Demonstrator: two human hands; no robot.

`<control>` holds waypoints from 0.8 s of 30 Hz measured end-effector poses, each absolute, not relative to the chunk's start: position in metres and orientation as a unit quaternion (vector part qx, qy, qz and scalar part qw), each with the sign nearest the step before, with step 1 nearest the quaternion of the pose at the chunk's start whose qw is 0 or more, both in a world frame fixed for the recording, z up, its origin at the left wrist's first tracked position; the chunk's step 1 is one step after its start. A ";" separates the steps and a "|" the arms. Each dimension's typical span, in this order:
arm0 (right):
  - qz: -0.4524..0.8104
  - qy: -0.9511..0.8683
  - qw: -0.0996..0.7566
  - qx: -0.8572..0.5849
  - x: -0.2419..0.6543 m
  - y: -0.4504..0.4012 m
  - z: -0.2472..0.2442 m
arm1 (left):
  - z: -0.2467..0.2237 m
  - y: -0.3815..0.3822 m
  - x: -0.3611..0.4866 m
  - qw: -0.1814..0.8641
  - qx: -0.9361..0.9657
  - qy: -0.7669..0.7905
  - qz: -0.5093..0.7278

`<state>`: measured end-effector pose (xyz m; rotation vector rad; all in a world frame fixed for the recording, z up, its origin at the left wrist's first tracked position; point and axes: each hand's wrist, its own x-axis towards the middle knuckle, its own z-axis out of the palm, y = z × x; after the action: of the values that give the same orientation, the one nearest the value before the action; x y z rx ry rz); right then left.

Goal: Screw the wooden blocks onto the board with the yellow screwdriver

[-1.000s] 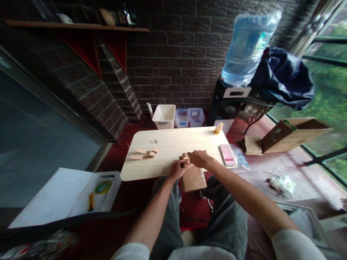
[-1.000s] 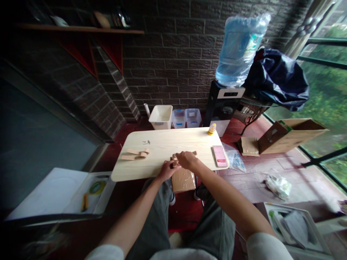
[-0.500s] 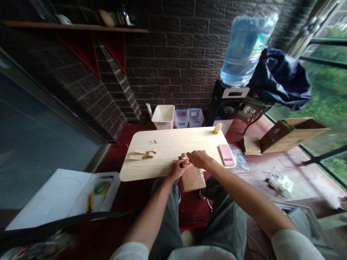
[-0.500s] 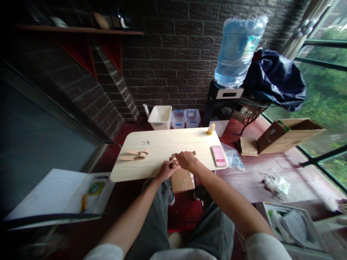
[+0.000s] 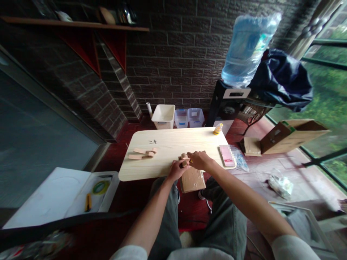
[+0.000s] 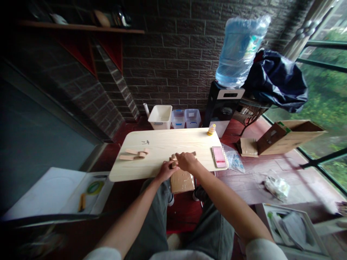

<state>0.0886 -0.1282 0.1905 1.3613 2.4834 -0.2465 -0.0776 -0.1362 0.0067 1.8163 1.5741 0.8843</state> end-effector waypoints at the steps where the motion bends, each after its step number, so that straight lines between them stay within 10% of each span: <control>1: -0.085 0.866 0.146 0.470 0.089 -0.128 0.190 | 0.007 -0.136 -0.078 0.286 0.680 0.588 0.331; 24: -0.073 0.880 0.134 0.450 0.093 -0.129 0.183 | 0.008 -0.136 -0.078 0.296 0.682 0.581 0.332</control>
<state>0.0931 -0.1286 0.1831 1.3053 2.5504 -0.2107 -0.0778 -0.1359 0.0080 1.8139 1.5450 0.8843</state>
